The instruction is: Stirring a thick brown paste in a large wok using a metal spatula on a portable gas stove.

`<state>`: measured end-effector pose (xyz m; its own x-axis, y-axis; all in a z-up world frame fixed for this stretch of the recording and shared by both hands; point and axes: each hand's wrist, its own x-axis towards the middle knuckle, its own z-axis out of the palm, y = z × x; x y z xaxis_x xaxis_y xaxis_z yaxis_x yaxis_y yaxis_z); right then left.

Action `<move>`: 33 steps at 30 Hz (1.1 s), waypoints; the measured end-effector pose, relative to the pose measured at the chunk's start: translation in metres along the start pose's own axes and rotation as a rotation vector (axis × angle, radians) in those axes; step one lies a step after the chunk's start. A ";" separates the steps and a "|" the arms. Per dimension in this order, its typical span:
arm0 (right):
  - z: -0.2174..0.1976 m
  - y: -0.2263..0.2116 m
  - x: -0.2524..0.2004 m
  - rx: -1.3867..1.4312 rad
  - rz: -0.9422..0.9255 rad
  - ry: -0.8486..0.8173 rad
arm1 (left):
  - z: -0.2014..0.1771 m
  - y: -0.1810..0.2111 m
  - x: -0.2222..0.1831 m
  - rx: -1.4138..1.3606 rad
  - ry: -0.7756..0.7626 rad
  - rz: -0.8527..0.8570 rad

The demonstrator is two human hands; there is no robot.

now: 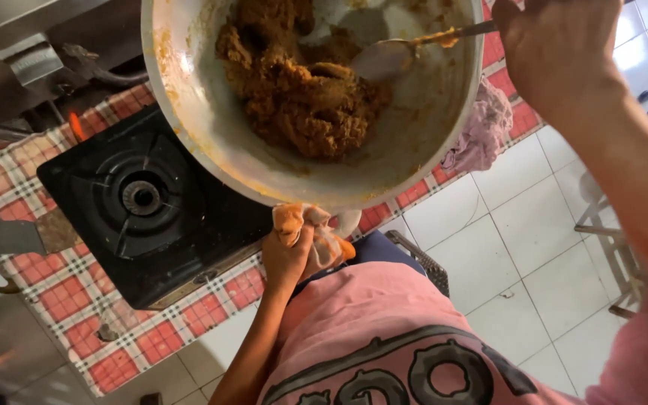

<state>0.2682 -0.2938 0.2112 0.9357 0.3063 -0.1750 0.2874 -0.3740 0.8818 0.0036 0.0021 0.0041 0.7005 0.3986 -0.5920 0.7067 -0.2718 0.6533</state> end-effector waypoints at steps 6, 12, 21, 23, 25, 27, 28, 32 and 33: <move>0.008 0.015 0.036 -0.134 -0.203 -0.048 | 0.018 -0.010 -0.004 0.063 0.271 0.293; 0.088 0.006 0.092 0.064 -0.440 -0.156 | 0.023 -0.020 0.000 0.048 0.292 0.123; 0.138 -0.131 0.040 0.555 -0.577 0.782 | 0.021 -0.012 -0.003 -0.086 0.151 -0.157; 0.086 -0.148 0.026 0.587 -0.366 0.669 | 0.019 -0.010 -0.006 -0.081 0.099 -0.208; 0.063 -0.168 0.037 0.641 -0.300 0.629 | 0.013 0.000 -0.009 -0.102 0.092 -0.209; 0.043 -0.170 0.047 0.699 -0.238 0.586 | 0.008 0.008 -0.011 -0.121 0.086 -0.215; 0.037 -0.161 0.051 0.760 -0.254 0.438 | 0.006 0.012 -0.012 -0.081 0.076 -0.217; 0.051 -0.153 0.060 0.972 -0.267 -0.051 | 0.007 0.014 -0.013 -0.034 0.053 -0.232; 0.056 -0.147 0.059 0.969 -0.262 -0.042 | 0.006 0.015 -0.008 -0.039 0.057 -0.223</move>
<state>0.2926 -0.2695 0.0466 0.8204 0.4565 -0.3442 0.5100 -0.8565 0.0796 0.0094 -0.0103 0.0162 0.5199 0.4937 -0.6971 0.8383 -0.1380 0.5274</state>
